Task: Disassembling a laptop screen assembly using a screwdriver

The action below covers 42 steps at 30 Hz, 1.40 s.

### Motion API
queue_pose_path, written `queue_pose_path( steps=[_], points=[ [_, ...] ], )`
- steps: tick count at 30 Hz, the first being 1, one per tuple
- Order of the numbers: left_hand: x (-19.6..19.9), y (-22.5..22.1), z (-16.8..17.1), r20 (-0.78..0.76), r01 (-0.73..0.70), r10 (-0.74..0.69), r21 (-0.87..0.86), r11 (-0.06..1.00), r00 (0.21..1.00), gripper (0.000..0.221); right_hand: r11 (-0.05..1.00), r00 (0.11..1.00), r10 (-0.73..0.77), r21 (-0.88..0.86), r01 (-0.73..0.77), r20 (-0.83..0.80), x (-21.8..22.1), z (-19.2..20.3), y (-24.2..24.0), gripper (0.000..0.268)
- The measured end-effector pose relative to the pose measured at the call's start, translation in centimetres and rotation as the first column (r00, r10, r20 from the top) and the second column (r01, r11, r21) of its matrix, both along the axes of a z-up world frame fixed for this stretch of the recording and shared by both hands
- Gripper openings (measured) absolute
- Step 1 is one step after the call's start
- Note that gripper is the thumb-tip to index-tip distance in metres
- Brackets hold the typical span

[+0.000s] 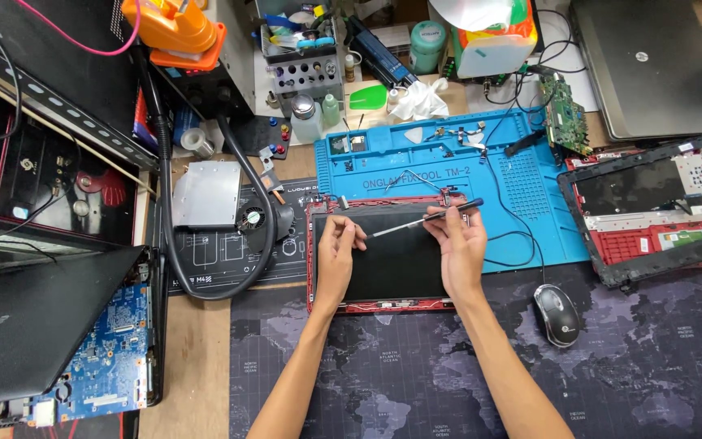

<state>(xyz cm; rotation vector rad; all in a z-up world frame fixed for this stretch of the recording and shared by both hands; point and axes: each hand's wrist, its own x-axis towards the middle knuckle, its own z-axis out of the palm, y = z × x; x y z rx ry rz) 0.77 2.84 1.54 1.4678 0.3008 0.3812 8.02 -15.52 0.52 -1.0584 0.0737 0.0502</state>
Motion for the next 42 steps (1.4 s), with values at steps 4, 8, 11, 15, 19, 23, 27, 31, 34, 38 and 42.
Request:
queue_pose_path(
  steps=[4,8,11,15,19,23,27,31,34,38,42],
  points=[
    [-0.1,-0.1,0.2,0.005,0.001,-0.001,-0.029,1.000,1.000,0.013,1.000,1.000,0.012,0.020,-0.013,0.007,-0.2,-0.6,0.4,0.025],
    [-0.2,-0.3,0.3,-0.007,0.006,-0.006,0.025,1.000,1.000,0.013,0.999,1.000,-0.010,0.040,0.009,0.017,-0.2,-1.3,0.1,0.023],
    [-0.3,-0.4,0.7,-0.019,0.011,-0.010,0.055,0.998,1.000,0.012,0.999,1.000,-0.023,0.049,0.022,0.018,-0.3,-1.4,0.1,0.024],
    [-0.3,-0.4,0.7,-0.032,0.011,-0.009,0.072,0.997,0.999,0.013,0.997,0.999,-0.043,0.061,0.042,0.025,-0.2,-1.9,0.0,0.025],
    [-0.2,-0.3,0.3,-0.024,0.015,-0.013,0.098,0.995,1.000,0.012,0.996,0.998,-0.052,0.068,0.051,0.020,-0.3,-1.7,0.1,0.024],
    [-0.4,-0.4,0.8,-0.036,0.008,-0.005,0.089,0.996,0.999,0.013,0.996,0.998,-0.066,0.065,0.064,0.019,-0.6,-0.9,0.1,0.024],
    [-0.4,-0.5,1.0,-0.044,0.005,-0.001,0.097,0.995,0.999,0.014,0.996,0.998,-0.066,0.066,0.065,0.023,-0.6,-0.7,0.2,0.024],
    [-0.4,-0.5,0.7,-0.044,0.007,-0.002,0.108,0.994,0.999,0.013,0.995,0.997,-0.067,0.070,0.065,0.028,-0.6,-1.0,0.2,0.025],
    [-0.5,-0.5,0.9,-0.056,0.006,0.001,0.113,0.994,0.998,0.013,0.995,0.997,-0.068,0.073,0.066,0.022,-0.6,-0.9,0.2,0.025],
    [-0.5,-0.5,1.1,-0.046,0.008,-0.002,0.126,0.992,0.999,0.014,0.995,0.997,-0.067,0.071,0.065,0.027,-0.6,-0.9,0.1,0.025],
    [-0.6,-0.6,1.2,-0.053,0.011,-0.003,0.150,0.989,0.999,0.012,0.995,0.997,-0.069,0.075,0.067,0.031,-0.5,-1.0,0.1,0.025]
  ],
)
